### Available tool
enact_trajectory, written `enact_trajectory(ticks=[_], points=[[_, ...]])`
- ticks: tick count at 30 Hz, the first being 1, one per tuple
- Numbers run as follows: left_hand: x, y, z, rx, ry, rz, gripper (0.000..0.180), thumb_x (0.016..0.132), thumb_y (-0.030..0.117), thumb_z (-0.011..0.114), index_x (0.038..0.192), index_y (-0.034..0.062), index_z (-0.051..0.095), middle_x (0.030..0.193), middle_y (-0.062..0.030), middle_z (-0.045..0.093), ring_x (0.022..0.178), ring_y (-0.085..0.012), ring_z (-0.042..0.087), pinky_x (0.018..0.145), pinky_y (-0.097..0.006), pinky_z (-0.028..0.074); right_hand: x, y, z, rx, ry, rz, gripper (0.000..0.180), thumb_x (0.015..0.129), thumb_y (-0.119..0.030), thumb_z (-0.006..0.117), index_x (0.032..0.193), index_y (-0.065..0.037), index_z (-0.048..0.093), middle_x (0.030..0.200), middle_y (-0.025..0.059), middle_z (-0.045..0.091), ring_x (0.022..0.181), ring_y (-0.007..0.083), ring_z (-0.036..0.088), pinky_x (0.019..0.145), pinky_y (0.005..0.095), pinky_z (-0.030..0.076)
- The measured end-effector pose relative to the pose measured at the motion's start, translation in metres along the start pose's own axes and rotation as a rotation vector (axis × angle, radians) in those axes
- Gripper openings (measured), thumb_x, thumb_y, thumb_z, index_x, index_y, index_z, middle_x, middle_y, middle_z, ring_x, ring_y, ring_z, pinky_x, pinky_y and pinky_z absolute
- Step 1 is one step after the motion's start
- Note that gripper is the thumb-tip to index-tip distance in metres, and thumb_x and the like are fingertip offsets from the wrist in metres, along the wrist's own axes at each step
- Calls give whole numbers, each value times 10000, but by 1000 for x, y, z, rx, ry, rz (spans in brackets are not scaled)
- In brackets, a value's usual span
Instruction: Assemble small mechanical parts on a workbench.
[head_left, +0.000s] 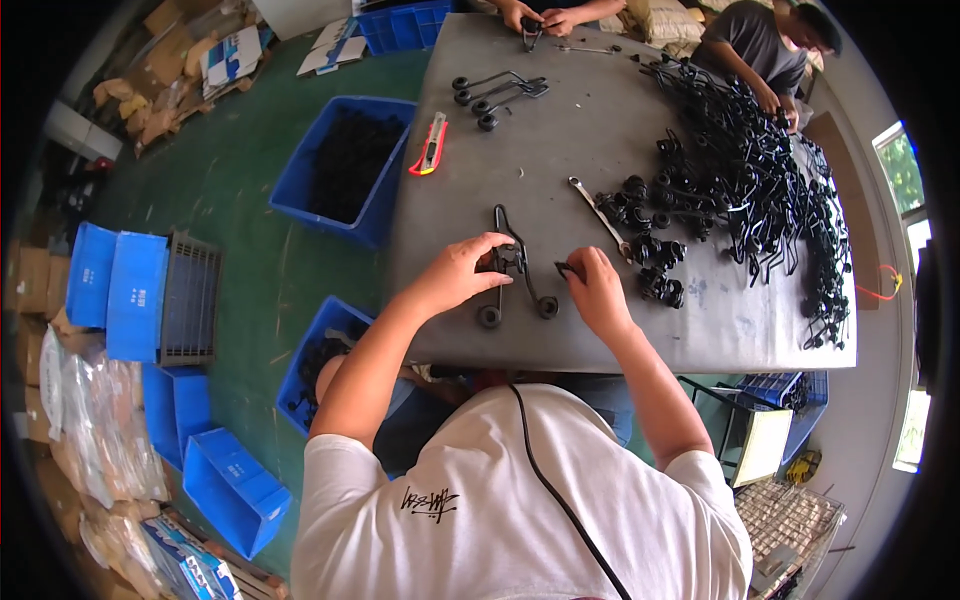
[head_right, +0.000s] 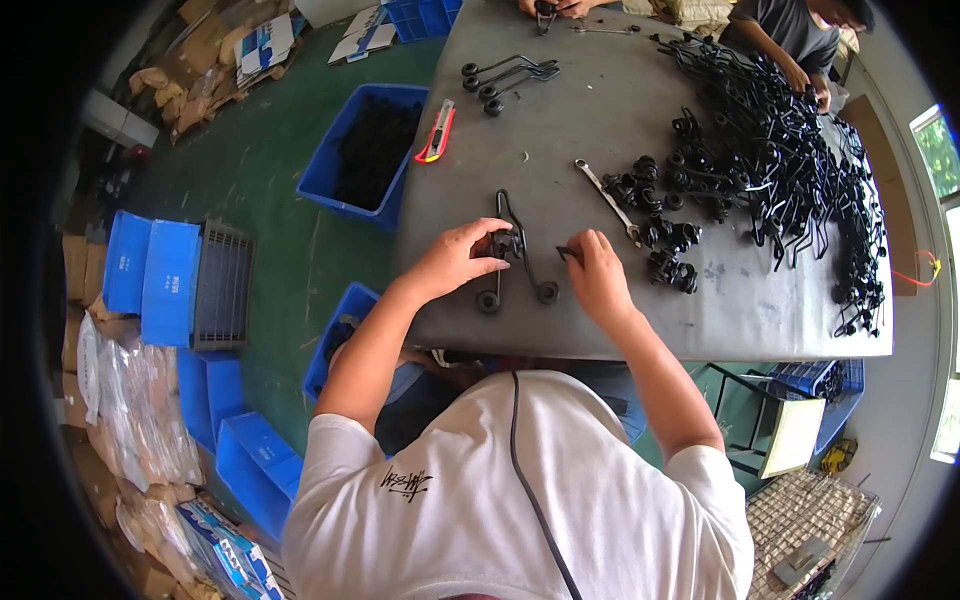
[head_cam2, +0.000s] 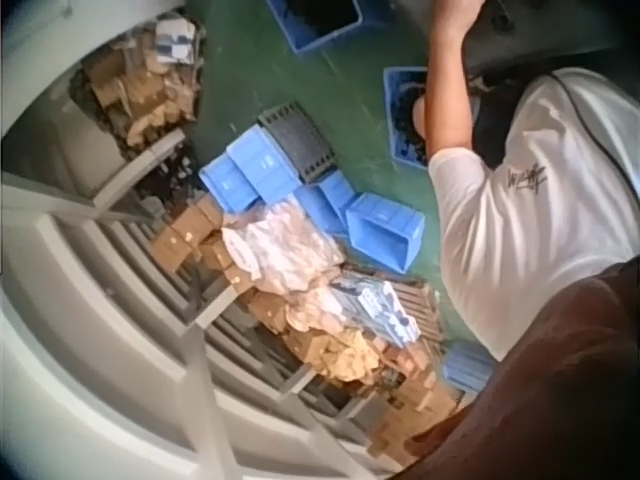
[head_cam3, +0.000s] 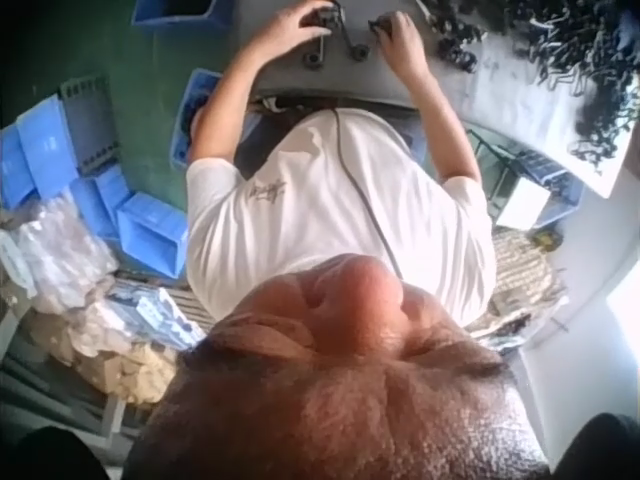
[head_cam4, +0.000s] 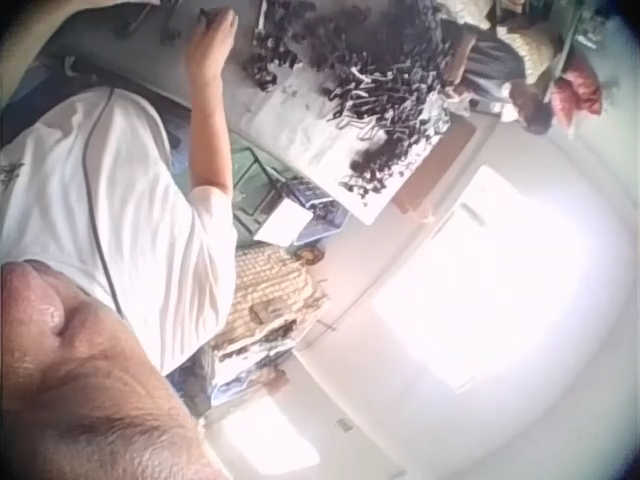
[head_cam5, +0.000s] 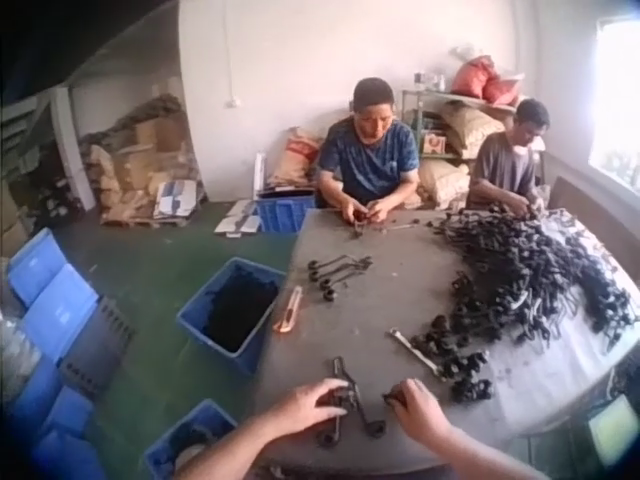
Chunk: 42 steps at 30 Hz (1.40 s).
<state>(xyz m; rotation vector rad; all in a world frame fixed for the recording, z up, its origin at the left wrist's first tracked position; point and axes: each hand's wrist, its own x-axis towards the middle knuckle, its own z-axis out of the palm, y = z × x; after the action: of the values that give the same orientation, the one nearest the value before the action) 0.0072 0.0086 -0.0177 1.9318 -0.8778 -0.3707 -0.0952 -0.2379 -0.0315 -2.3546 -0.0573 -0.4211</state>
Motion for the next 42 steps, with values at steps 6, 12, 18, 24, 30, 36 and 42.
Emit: enact_trajectory(ticks=[6, 12, 18, 24, 30, 36, 42], points=[[0, 8, -5, 30, -20, -46, 546, 828, 97, 816, 1318, 116, 575, 924, -36, 649, 780, -113, 589, 738, -303, 509, 30, -16, 14, 910, -180, 579, 214, 926, -21, 658, 1112, -3, 554, 912, 52, 609, 746, 121, 623, 668, 267, 498], [4, 10, -4, -25, 13, -59, 510, 821, 138, 816, 1278, 123, 591, 880, -78, 654, 756, -197, 607, 730, -348, 514, 39, -18, 25, 741, -216, 585, 189, 915, -35, 670, 1082, -3, 586, 874, 57, 623, 709, 121, 624, 648, 275, 529], [4, 13, -5, 47, 21, -56, 514, 808, 136, 826, 1268, 110, 597, 929, -103, 680, 787, -213, 644, 740, -355, 527, 40, -25, 23, 599, -259, 449, 208, 897, -85, 702, 1046, 12, 594, 812, 47, 617, 687, 120, 615, 655, 276, 525], [9, 21, -7, 177, 11, -27, 507, 816, 175, 816, 1265, 81, 600, 1013, -147, 688, 886, -280, 668, 799, -388, 535, 49, -35, 20, 320, -301, 258, 236, 868, -115, 742, 1005, -2, 586, 843, 84, 619, 751, 176, 634, 671, 319, 516], [5, 35, 16, 481, 65, -108, 484, 809, 123, 747, 1253, 26, 579, 1085, -189, 635, 971, -384, 649, 844, -457, 530, 50, -36, 22, 370, -343, 302, 261, 860, -111, 739, 1061, -22, 597, 895, 113, 622, 770, 221, 622, 689, 333, 516], [-1, 23, 57, 600, 528, 122, 624, 755, 3, 691, 1343, 8, 482, 1226, -211, 528, 996, -398, 609, 855, -461, 516, 7, -36, 17, 188, 90, 189, 353, 884, -100, 706, 1219, -56, 602, 1072, 129, 604, 731, 216, 609, 689, 334, 532], [-14, 5, 63, 352, 708, -114, 658, 755, 122, 811, 1310, 5, 477, 1127, -194, 592, 1016, -367, 618, 852, -446, 510, -33, 1, -23, -340, 183, 209, 369, 874, -250, 739, 1178, -82, 611, 1054, 140, 593, 949, 352, 617, 811, 452, 498]])
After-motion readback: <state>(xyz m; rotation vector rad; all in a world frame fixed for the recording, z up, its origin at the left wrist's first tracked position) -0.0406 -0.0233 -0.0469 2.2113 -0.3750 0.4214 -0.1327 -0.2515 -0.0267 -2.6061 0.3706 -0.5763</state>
